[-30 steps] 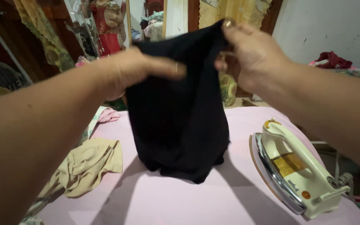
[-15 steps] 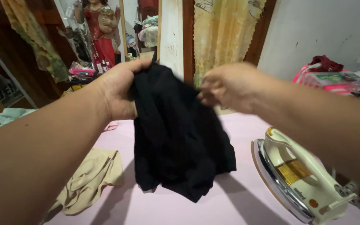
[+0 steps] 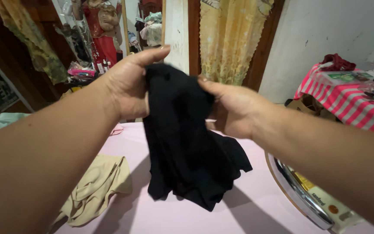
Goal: The person irons a black button-up shirt on a bed. They smooth the fabric, use a steam iron on the front and back, and flip the shirt to continue ironing.
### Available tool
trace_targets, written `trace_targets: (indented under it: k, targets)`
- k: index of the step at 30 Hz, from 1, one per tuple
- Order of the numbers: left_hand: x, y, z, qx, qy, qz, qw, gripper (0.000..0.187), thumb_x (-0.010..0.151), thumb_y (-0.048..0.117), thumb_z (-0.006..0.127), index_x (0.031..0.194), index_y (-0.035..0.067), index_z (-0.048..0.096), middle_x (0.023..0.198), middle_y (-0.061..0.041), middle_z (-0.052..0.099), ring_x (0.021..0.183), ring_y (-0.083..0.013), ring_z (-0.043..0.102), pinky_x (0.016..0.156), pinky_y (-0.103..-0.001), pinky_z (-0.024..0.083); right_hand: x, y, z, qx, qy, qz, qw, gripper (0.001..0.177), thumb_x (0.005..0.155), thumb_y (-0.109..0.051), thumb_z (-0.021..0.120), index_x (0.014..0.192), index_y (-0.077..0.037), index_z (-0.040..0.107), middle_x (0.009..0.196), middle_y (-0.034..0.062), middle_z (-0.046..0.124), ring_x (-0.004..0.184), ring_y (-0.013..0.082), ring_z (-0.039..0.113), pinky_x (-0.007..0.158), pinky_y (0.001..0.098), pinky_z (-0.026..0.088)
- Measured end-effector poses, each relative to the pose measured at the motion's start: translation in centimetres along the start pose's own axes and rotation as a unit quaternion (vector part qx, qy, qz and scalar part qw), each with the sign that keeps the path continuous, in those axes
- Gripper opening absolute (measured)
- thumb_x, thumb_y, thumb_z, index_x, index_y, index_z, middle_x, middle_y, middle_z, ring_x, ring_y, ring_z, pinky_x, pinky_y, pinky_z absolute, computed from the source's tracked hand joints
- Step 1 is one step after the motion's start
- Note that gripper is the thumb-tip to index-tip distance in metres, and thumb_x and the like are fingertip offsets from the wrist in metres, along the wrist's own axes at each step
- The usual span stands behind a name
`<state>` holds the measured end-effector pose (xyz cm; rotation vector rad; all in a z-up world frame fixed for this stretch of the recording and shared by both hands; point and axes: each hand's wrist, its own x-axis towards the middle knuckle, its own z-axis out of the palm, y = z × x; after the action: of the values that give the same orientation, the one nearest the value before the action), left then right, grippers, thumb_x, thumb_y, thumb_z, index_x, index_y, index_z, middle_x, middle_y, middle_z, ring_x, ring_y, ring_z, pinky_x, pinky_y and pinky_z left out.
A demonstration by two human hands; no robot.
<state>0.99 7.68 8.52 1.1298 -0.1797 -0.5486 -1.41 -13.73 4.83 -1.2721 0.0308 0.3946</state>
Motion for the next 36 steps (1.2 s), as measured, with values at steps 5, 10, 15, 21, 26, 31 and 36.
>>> trace_targets:
  k: [5, 10, 15, 21, 26, 31, 36]
  targets:
    - [-0.9, -2.1, -0.5, 0.063, 0.037, -0.007, 0.997, 0.051, 0.083, 0.04, 0.07, 0.12, 0.004, 0.071, 0.117, -0.014, 0.077, 0.106, -0.0263, 0.073, 0.095, -0.043, 0.057, 2.1, -1.1, -1.7, 0.075, -0.012, -0.021, 0.997, 0.028, 0.099, -0.04, 0.061, 0.109, -0.015, 0.067, 0.108, 0.0052, 0.07, 0.094, 0.0205, 0.064, 0.082, 0.0375, 0.056]
    - [-0.3, -6.6, 1.0, 0.234, 0.023, -0.081, 0.969, 0.049, 0.082, 0.037, 0.076, 0.127, 0.017, 0.07, 0.123, -0.007, 0.078, 0.115, -0.0242, 0.071, 0.096, -0.045, 0.052, 1.4, -2.2, 0.0, 0.088, -0.092, -0.037, 0.991, 0.021, 0.095, -0.026, 0.064, 0.105, -0.008, 0.066, 0.097, 0.0085, 0.071, 0.095, 0.0238, 0.071, 0.086, 0.0381, 0.058]
    - [1.7, -7.5, 1.5, 0.146, 0.08, -0.097, 0.981, 0.047, 0.089, 0.04, 0.063, 0.123, 0.009, 0.07, 0.121, -0.009, 0.077, 0.108, -0.026, 0.072, 0.098, -0.045, 0.055, 1.7, -2.2, -0.2, -0.065, -0.013, -0.178, 0.982, 0.019, 0.093, -0.026, 0.067, 0.102, -0.01, 0.063, 0.098, 0.0072, 0.07, 0.09, 0.0221, 0.067, 0.082, 0.0395, 0.059]
    - [2.6, -0.8, 0.7, -0.094, -0.071, 0.036, 0.992, 0.049, 0.103, 0.047, 0.047, 0.117, 0.003, 0.064, 0.114, -0.016, 0.072, 0.107, -0.0322, 0.071, 0.101, -0.048, 0.058, 2.1, 0.2, -2.8, -0.169, 0.022, -0.204, 0.964, 0.046, 0.089, -0.039, 0.071, 0.123, -0.009, 0.062, 0.114, 0.0062, 0.068, 0.103, 0.0194, 0.061, 0.09, 0.0418, 0.047]
    - [1.0, 3.6, 2.4, -0.084, -0.176, 0.099, 0.976, 0.049, 0.108, 0.037, 0.045, 0.126, -0.006, 0.061, 0.115, -0.023, 0.07, 0.112, -0.0342, 0.07, 0.108, -0.05, 0.057, 0.2, 4.7, -2.9, -0.394, -0.028, -0.038, 0.918, 0.083, 0.072, -0.039, 0.086, 0.14, -0.007, 0.051, 0.13, 0.0094, 0.07, 0.121, 0.0234, 0.066, 0.106, 0.0355, 0.046]
    - [-0.4, 5.9, 2.0, -0.029, -0.181, 0.129, 0.975, 0.046, 0.108, 0.031, 0.053, 0.131, -0.008, 0.059, 0.113, -0.021, 0.071, 0.106, -0.0303, 0.074, 0.106, -0.049, 0.06, 1.6, 7.7, -5.8, -0.349, 0.066, 0.135, 0.925, 0.054, 0.084, -0.031, 0.073, 0.13, -0.002, 0.068, 0.122, 0.015, 0.077, 0.11, 0.0296, 0.072, 0.101, 0.0424, 0.054]
    - [0.9, 1.7, -4.1, 0.114, 0.227, -0.072, 0.964, 0.025, 0.098, 0.033, 0.068, 0.1, 0.008, 0.069, 0.084, -0.005, 0.073, 0.066, -0.0159, 0.069, 0.072, -0.033, 0.059, 3.7, 6.9, -10.6, 0.018, 0.138, 0.113, 0.984, 0.041, 0.089, -0.024, 0.057, 0.121, 0.0, 0.067, 0.112, 0.0174, 0.076, 0.092, 0.0288, 0.074, 0.088, 0.0447, 0.058]
